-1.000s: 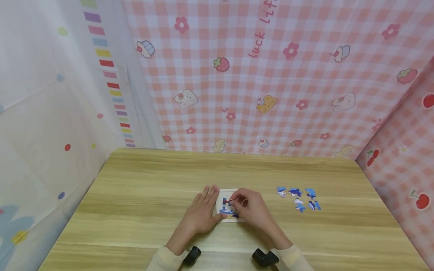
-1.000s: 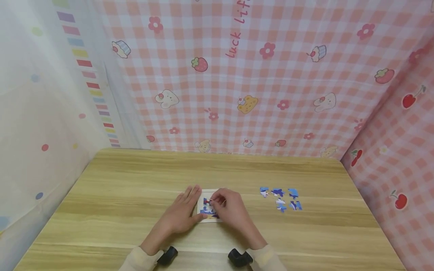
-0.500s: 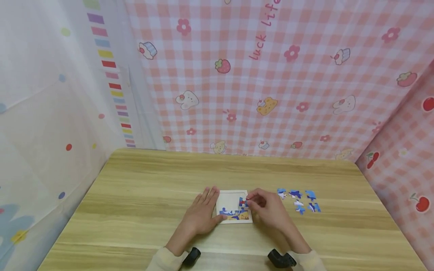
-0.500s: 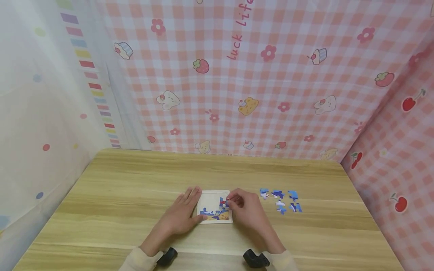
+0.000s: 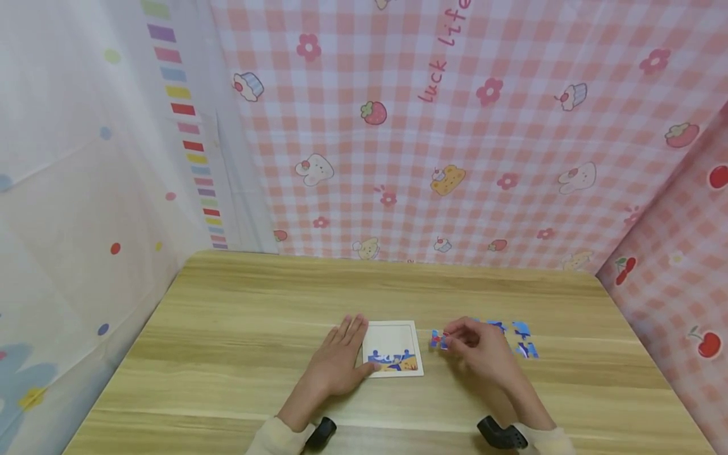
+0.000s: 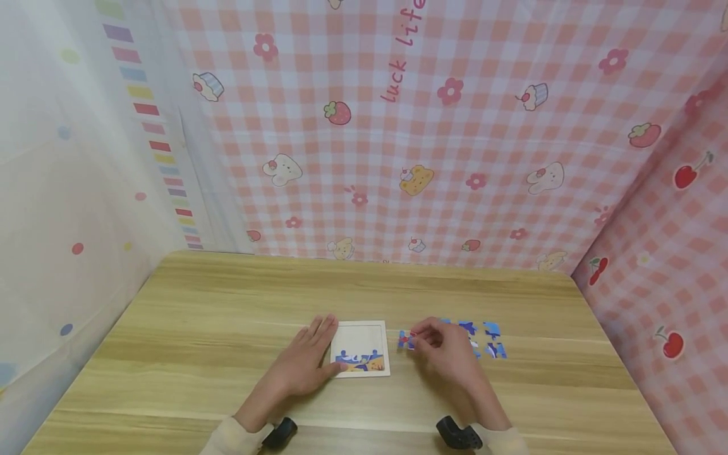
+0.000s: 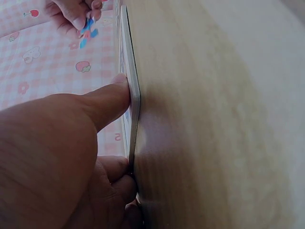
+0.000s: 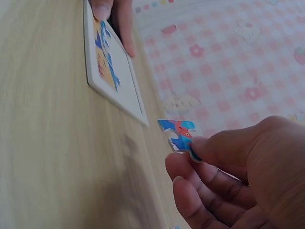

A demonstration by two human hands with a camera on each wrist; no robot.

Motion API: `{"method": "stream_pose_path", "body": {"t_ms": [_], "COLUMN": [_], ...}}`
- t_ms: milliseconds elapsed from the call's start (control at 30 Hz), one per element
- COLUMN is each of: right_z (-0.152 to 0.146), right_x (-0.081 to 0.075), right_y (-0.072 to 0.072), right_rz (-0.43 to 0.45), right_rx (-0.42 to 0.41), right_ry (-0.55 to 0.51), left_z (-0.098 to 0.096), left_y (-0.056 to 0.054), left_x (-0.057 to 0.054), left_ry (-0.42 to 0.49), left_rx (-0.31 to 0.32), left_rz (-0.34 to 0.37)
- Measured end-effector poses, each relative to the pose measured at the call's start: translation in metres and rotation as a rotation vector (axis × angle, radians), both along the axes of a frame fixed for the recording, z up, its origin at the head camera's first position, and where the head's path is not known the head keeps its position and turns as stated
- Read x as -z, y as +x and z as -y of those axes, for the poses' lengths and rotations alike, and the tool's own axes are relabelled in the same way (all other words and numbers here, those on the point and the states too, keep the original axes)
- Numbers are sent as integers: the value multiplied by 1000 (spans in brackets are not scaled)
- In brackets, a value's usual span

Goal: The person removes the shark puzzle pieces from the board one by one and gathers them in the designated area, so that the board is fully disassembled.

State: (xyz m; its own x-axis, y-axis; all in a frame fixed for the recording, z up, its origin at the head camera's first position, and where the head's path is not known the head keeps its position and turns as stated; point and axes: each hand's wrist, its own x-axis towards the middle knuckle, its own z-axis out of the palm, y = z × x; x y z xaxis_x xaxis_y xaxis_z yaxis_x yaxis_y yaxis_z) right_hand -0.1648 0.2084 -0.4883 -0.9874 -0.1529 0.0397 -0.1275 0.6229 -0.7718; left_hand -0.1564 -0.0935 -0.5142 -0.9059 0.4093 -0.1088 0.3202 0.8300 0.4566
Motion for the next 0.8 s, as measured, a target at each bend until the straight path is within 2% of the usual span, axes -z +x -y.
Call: {"method": "stream_pose_path", "body": {"t_ms": [400, 800], "right_z": [-41, -58], "right_x": [-2, 2], "right_y": [-1, -5], "right_rz": [-14, -52], "right_rx": [-8, 11], "right_ry": [79, 173], "left_z": [0, -1], "left_y": [0, -2], "left_x": [-2, 2], "left_ry": [-2, 2], "left_rx": [3, 2], "left_rz": [-7, -10]}}
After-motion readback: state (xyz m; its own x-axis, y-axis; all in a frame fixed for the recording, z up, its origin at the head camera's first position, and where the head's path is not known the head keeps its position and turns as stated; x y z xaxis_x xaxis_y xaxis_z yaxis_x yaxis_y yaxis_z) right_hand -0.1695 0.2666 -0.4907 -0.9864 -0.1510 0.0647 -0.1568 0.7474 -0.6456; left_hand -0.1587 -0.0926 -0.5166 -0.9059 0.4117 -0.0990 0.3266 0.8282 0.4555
